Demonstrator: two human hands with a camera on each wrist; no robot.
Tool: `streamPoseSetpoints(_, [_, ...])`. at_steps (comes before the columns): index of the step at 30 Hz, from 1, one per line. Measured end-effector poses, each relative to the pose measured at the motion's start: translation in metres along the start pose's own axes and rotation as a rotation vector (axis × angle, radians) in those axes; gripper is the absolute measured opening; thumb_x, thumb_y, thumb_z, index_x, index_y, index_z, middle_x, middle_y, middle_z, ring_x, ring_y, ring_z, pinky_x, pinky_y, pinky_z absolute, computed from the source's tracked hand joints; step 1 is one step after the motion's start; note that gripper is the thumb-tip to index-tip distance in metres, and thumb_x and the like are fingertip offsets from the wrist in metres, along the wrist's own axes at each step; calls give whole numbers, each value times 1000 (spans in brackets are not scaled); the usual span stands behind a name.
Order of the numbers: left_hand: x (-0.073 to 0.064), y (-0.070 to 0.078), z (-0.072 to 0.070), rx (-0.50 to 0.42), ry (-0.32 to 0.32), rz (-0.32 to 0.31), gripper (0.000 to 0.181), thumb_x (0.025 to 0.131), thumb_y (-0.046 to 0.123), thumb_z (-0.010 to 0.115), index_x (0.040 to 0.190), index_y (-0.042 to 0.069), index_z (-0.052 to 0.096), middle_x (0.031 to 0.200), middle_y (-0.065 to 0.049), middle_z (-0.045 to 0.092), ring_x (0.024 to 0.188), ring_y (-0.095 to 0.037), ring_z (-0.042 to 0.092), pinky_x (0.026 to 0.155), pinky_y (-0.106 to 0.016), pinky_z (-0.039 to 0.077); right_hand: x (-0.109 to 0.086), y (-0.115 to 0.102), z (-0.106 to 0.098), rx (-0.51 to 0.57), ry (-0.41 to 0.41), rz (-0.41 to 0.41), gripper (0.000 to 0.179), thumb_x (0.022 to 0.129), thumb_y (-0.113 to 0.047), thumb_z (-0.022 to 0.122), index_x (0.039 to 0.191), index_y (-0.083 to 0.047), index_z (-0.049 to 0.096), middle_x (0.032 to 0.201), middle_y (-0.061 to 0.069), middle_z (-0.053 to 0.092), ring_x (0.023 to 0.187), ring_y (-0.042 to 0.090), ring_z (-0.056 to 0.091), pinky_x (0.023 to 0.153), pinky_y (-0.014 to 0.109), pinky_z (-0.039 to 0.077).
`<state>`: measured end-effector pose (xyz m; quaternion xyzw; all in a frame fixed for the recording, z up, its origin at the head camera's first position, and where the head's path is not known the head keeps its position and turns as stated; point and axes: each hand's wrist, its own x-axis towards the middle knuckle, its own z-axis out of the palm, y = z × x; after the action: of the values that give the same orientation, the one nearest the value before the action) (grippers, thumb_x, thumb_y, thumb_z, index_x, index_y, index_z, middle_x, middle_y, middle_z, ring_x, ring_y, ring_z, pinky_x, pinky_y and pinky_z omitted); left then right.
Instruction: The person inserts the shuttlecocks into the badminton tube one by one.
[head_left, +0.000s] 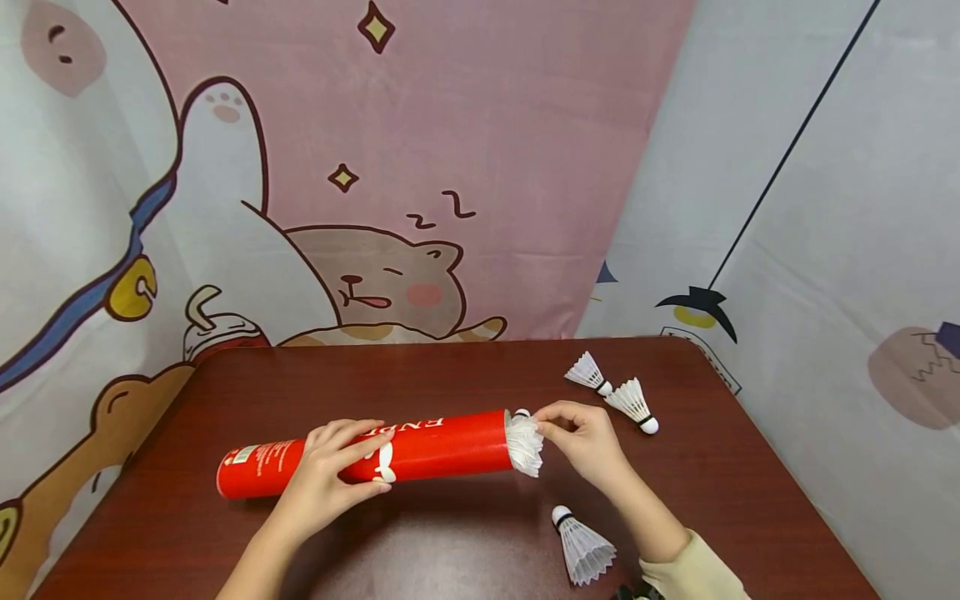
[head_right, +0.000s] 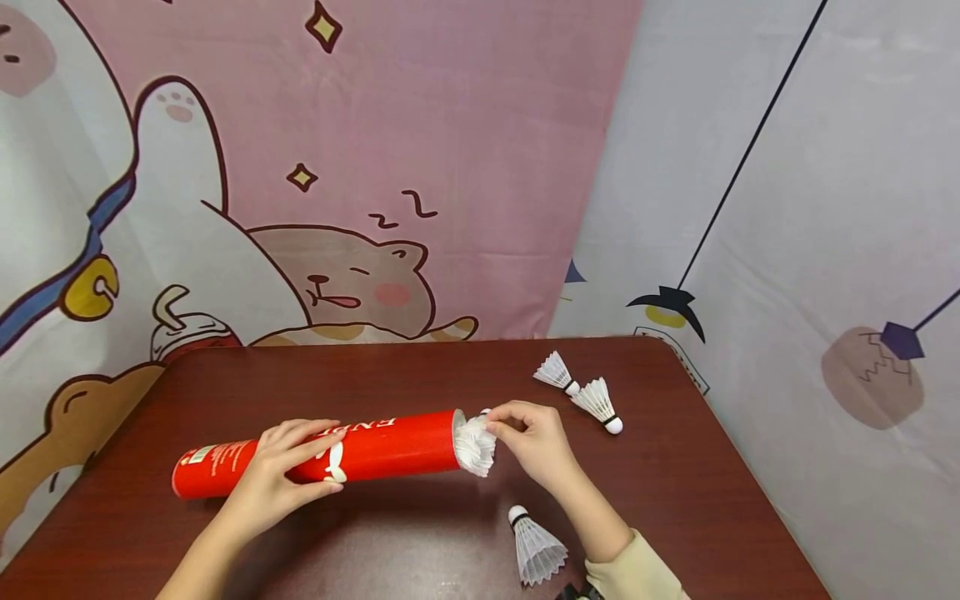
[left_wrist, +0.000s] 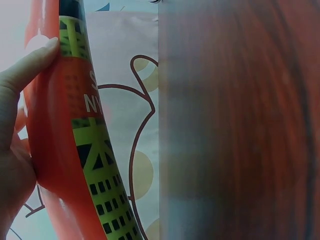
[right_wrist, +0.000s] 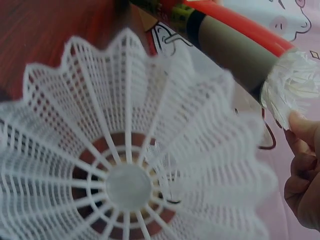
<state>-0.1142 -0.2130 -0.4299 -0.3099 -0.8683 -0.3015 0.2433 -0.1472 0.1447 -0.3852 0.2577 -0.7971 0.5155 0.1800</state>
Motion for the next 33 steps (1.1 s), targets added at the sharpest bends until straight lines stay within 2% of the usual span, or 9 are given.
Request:
streamPoseSetpoints(6, [0, -1, 1, -6, 5, 15, 67, 65, 31, 88, 127, 25, 65, 126, 0, 59, 112, -19, 48, 90, -45, 27, -2, -3, 12, -5, 15, 31, 17, 71, 14, 74, 77, -2, 71, 67, 5, 65, 51, 4, 41, 44, 21, 36])
streamPoseSetpoints(11, [0, -1, 2, -7, 10, 24, 67, 64, 30, 88, 126, 24, 65, 127, 1, 58, 112, -19, 48, 90, -46, 27, -7, 21, 24, 24, 4, 22, 17, 72, 10, 77, 77, -6, 73, 69, 1, 66, 51, 7, 44, 44, 21, 37])
streamPoseSetpoints(19, [-1, -1, 1, -10, 19, 27, 70, 62, 26, 89, 127, 24, 65, 126, 0, 59, 111, -19, 49, 89, -45, 27, -11, 24, 32, 55, 16, 25, 19, 72, 8, 77, 77, -11, 74, 69, -5, 64, 51, 9, 45, 44, 21, 37])
streamPoseSetpoints(25, [-1, -1, 2, -9, 23, 29, 71, 60, 22, 90, 127, 23, 65, 124, -3, 60, 109, -21, 49, 88, -47, 28, -13, 17, 39, 49, 17, 67, 20, 71, 10, 77, 76, -9, 74, 58, -7, 55, 49, 5, 41, 43, 19, 34])
streamPoseSetpoints(28, [0, 0, 2, -13, 26, 31, 71, 60, 23, 90, 126, 22, 65, 125, -2, 59, 109, -21, 49, 87, -48, 28, -12, 8, 41, 33, 23, 68, 20, 69, 14, 75, 76, -5, 74, 55, -3, 52, 49, 2, 39, 42, 19, 33])
streamPoseSetpoints(33, [1, 1, 1, -15, 35, 40, 69, 62, 24, 90, 126, 22, 66, 125, -1, 59, 109, -21, 50, 87, -49, 28, -9, -18, 40, 14, 23, 43, 22, 67, 21, 69, 73, 0, 71, 62, 3, 60, 51, 3, 40, 43, 20, 35])
